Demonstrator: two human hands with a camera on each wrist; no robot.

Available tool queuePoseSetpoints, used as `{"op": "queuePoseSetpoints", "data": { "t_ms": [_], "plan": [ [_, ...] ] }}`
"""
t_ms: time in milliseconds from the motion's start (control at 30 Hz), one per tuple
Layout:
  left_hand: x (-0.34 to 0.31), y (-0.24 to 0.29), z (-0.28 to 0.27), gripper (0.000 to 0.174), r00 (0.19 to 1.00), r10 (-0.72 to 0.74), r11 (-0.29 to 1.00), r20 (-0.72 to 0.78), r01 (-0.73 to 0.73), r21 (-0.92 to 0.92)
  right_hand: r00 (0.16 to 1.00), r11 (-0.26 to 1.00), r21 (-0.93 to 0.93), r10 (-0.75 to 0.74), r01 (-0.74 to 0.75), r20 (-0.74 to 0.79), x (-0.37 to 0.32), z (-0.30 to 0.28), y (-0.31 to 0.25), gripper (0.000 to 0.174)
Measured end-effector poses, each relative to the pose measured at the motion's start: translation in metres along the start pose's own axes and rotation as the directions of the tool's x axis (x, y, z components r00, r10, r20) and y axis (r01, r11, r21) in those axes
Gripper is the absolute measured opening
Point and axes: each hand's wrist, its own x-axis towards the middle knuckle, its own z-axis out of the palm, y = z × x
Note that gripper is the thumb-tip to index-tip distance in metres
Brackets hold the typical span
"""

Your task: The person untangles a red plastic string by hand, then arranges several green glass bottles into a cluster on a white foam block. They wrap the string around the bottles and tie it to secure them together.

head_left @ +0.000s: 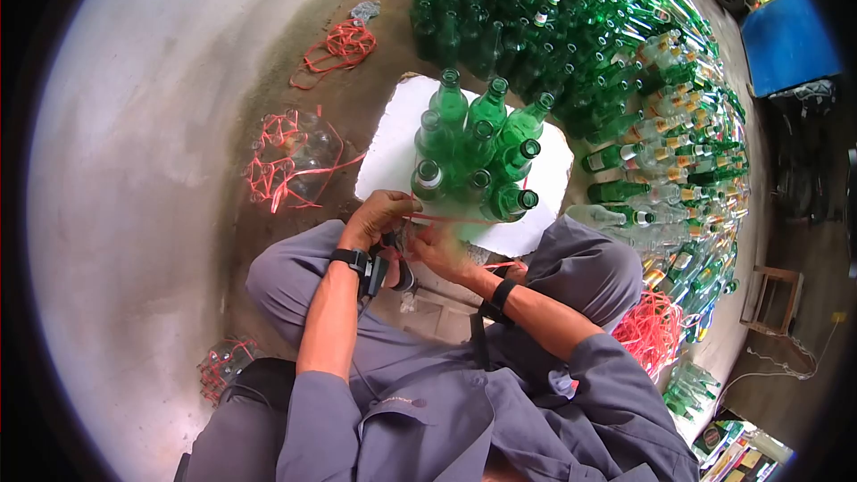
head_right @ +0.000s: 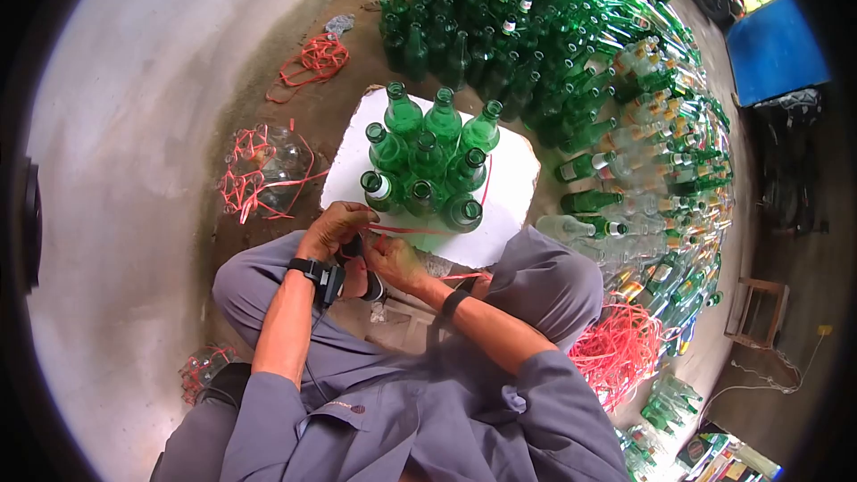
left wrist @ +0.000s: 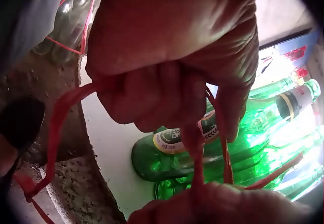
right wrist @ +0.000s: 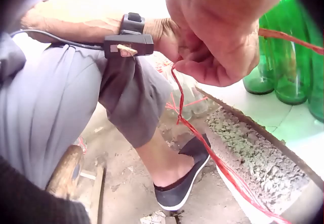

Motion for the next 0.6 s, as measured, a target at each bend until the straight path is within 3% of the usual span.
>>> {"op": "queuePoseSetpoints", "data": {
  "t_ms": [200,333,433,533,600],
  "plan": [
    [0.012,-0.025,-0.008,0.021,0.998,0.016,0.999,0.064,-0.014,-0.041,0.995,0.968,-0.246,-0.014,0.039,0.103,-0.003,-0.008,-0.031,0.031],
    [0.004,-0.019,-0.002,0.019,0.996,0.047,0.998,0.076,-0.049,0.03,0.986,0.929,-0.364,-0.005,0.065,0.165,0.001,-0.004,-0.015,0.031],
    [0.012,-0.029,-0.006,0.015,0.993,0.065,0.997,0.094,-0.069,0.045,0.966,0.902,-0.381,-0.122,0.203,0.226,-0.002,-0.004,-0.015,0.033],
    [0.016,-0.029,-0.001,0.014,0.997,0.077,0.997,-0.012,-0.077,0.017,0.959,0.867,-0.452,-0.093,0.211,0.27,-0.003,-0.006,-0.024,0.03],
    [0.027,-0.034,-0.003,0.016,0.987,0.157,0.987,0.022,-0.157,0.037,0.95,0.914,-0.394,0.034,0.096,0.309,-0.004,-0.008,-0.035,0.029]
  ]
}}
